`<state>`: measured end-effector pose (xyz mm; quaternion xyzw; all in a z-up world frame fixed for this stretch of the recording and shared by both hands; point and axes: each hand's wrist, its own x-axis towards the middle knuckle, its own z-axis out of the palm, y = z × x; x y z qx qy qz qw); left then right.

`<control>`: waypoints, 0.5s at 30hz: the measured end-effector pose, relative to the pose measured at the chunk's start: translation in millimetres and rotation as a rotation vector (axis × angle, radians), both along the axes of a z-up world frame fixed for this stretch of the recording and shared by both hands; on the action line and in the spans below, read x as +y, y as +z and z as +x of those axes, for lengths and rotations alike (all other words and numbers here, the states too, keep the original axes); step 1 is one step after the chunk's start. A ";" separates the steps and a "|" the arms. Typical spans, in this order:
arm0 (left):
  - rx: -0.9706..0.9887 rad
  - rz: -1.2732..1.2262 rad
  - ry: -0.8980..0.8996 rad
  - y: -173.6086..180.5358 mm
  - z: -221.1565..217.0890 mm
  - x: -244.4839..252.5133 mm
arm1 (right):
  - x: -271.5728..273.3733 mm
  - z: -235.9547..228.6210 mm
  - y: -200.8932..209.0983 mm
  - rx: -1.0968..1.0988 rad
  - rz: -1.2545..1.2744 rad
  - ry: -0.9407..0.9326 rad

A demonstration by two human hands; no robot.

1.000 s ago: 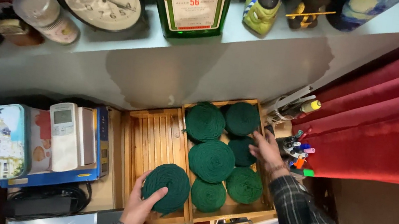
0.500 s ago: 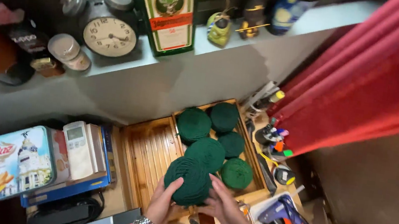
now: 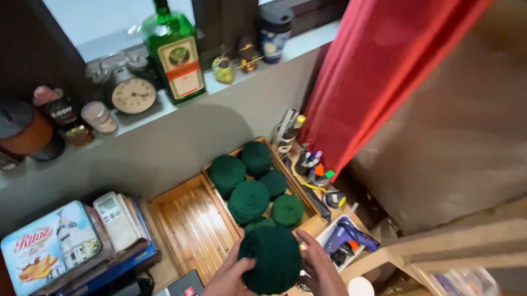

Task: The person is preparing for rug tufting by threading a tufting gun, organizing yarn balls, and referencing a design on a tablet.

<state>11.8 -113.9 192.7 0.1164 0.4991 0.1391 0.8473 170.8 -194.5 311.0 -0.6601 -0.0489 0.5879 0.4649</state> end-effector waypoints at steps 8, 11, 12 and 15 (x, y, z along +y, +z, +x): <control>-0.254 -0.063 -0.142 55.3 27.5 -70.0 | -141.0 28.2 -24.0 -0.294 0.367 -0.079; -0.188 -0.025 -0.313 53.9 49.4 -104.1 | -189.2 36.7 -2.2 -0.295 0.415 -0.166; -0.233 -0.003 -0.349 45.0 56.8 -116.5 | -204.8 38.6 7.4 -0.307 0.402 -0.185; -0.197 0.014 -0.363 54.7 76.4 -158.9 | -257.6 41.9 12.2 -0.374 0.532 -0.292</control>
